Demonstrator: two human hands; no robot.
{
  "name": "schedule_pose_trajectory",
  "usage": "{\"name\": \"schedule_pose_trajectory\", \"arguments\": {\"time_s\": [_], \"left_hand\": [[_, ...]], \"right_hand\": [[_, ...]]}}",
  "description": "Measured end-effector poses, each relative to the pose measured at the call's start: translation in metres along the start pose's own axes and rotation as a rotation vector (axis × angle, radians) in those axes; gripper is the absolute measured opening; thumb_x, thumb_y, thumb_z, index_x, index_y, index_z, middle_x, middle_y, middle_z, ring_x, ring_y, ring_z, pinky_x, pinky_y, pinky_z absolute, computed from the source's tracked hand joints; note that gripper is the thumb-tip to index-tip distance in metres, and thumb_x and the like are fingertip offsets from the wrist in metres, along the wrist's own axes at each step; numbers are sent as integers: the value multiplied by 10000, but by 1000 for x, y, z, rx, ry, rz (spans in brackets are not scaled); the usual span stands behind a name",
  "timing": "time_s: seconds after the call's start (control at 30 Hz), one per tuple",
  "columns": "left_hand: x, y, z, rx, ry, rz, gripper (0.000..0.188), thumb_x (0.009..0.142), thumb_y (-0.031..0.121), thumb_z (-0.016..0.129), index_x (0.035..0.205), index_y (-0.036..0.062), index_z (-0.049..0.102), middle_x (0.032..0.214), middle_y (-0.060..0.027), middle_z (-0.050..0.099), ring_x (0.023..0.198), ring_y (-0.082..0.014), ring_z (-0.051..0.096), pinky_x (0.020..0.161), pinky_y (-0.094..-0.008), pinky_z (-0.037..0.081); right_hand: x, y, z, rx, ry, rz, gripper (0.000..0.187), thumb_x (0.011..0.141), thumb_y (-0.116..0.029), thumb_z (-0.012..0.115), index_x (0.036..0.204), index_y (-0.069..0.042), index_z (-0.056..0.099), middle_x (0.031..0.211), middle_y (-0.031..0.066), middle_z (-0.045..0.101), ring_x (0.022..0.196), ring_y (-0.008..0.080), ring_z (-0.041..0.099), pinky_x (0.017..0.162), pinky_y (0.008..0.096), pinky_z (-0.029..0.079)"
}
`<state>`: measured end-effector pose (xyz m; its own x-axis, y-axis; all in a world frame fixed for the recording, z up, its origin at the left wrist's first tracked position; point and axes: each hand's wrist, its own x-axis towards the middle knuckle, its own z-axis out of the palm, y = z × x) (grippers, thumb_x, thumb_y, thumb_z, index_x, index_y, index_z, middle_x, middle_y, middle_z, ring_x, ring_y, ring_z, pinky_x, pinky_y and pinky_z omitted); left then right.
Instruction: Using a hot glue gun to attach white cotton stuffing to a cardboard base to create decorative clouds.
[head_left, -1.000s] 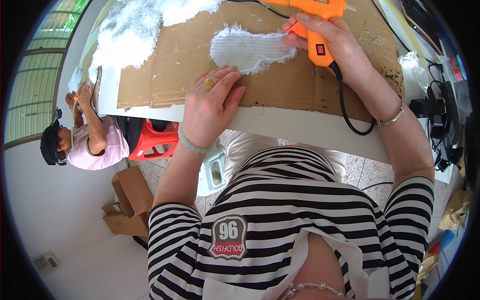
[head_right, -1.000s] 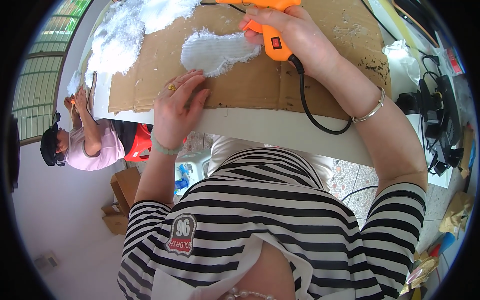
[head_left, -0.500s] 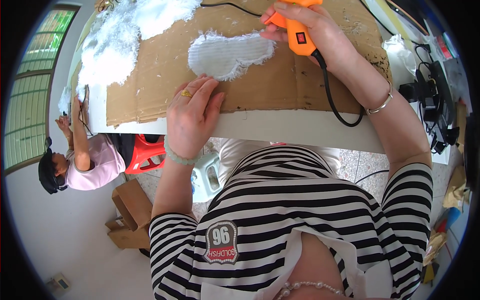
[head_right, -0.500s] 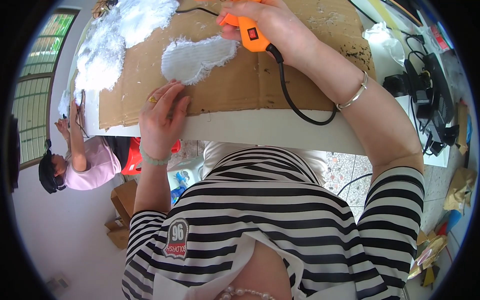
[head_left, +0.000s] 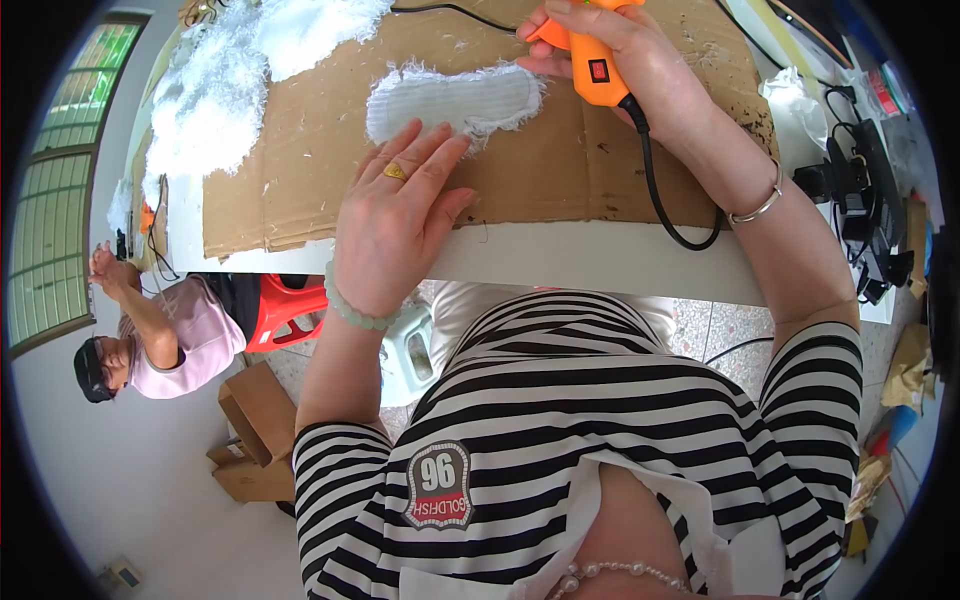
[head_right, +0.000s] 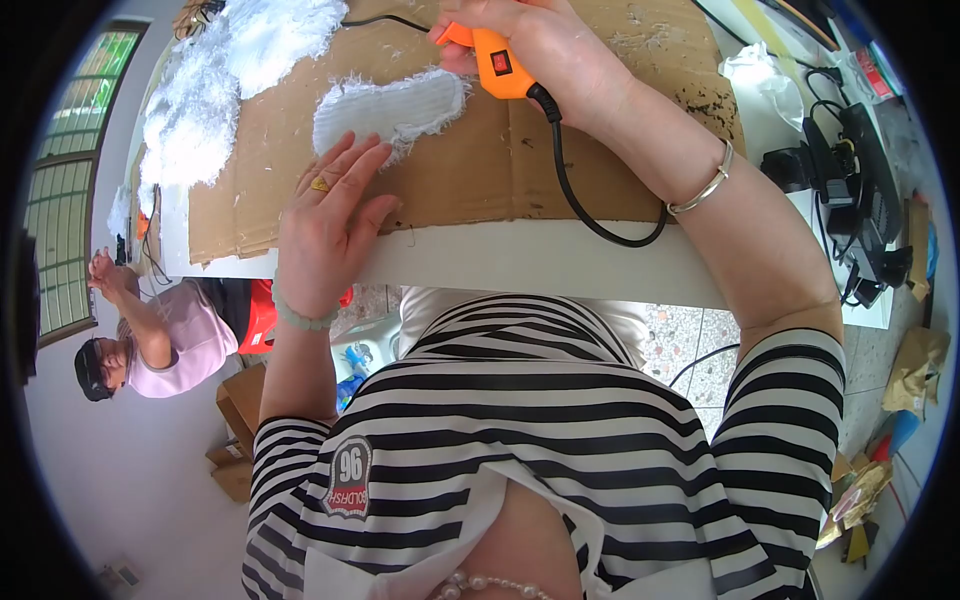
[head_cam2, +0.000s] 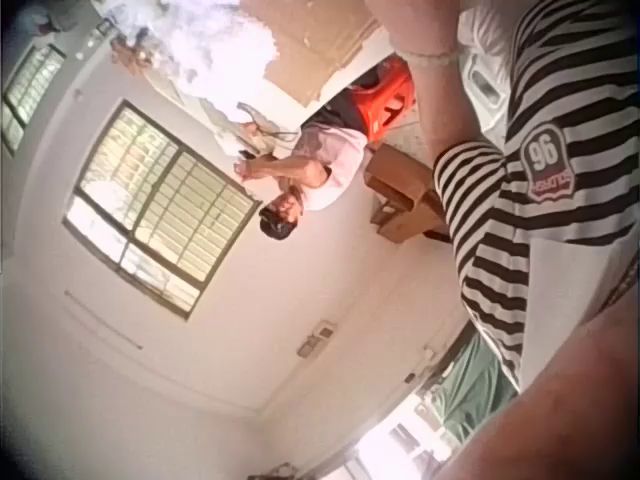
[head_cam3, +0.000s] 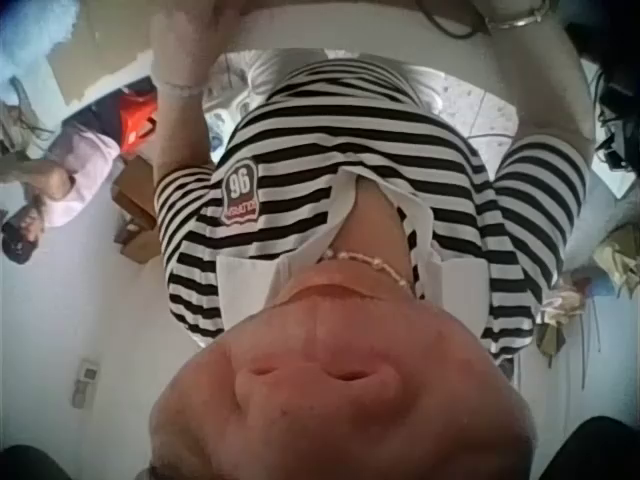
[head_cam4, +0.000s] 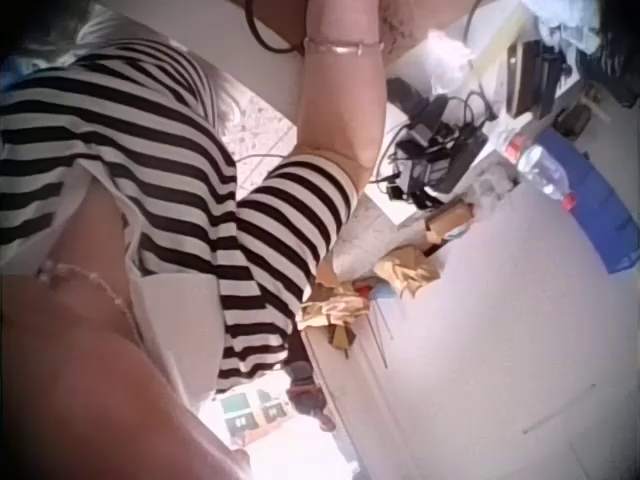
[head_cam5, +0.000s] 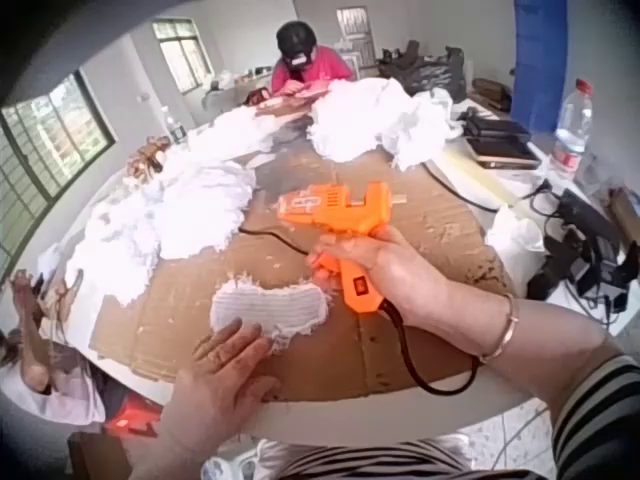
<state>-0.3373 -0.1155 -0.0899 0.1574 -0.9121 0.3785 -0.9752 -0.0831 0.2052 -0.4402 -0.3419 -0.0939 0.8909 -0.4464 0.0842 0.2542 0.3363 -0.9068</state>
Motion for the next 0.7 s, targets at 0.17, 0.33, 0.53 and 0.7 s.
{"name": "schedule_pose_trajectory", "arguments": {"time_s": [0.17, 0.33, 0.53, 0.7], "left_hand": [[-3, -5, 1, 10, -27, -1, 385, 774, 193, 676, 1129, 63, 599, 1139, -111, 619, 1099, -313, 562, 935, -440, 417], [-4, -5, -2, 43, -37, -9, 370, 784, 205, 669, 1123, 72, 603, 1139, -99, 621, 1097, -296, 566, 937, -449, 410], [-5, -7, -2, 50, -25, -16, 346, 789, 210, 665, 1105, 77, 610, 1122, -89, 630, 1086, -289, 574, 934, -458, 408], [-6, -9, -2, 50, -7, -14, 313, 792, 206, 661, 1076, 81, 620, 1104, -79, 640, 1073, -282, 583, 934, -466, 406]], "right_hand": [[-1, -4, 6, -8, 87, 108, 178, 918, -152, 543, 1013, -3, 566, 896, 88, 621, 769, 162, 622, 690, 276, 530], [0, -3, 6, -4, 64, 104, 176, 920, -147, 542, 1013, 1, 563, 888, 88, 619, 767, 165, 622, 690, 282, 529], [1, -2, 4, -19, 54, 99, 177, 920, -148, 539, 1002, 6, 567, 885, 91, 623, 763, 169, 621, 691, 282, 525], [-1, -5, 9, -35, 71, 107, 181, 920, -153, 540, 997, 8, 571, 884, 94, 626, 763, 166, 620, 691, 276, 523]]}}
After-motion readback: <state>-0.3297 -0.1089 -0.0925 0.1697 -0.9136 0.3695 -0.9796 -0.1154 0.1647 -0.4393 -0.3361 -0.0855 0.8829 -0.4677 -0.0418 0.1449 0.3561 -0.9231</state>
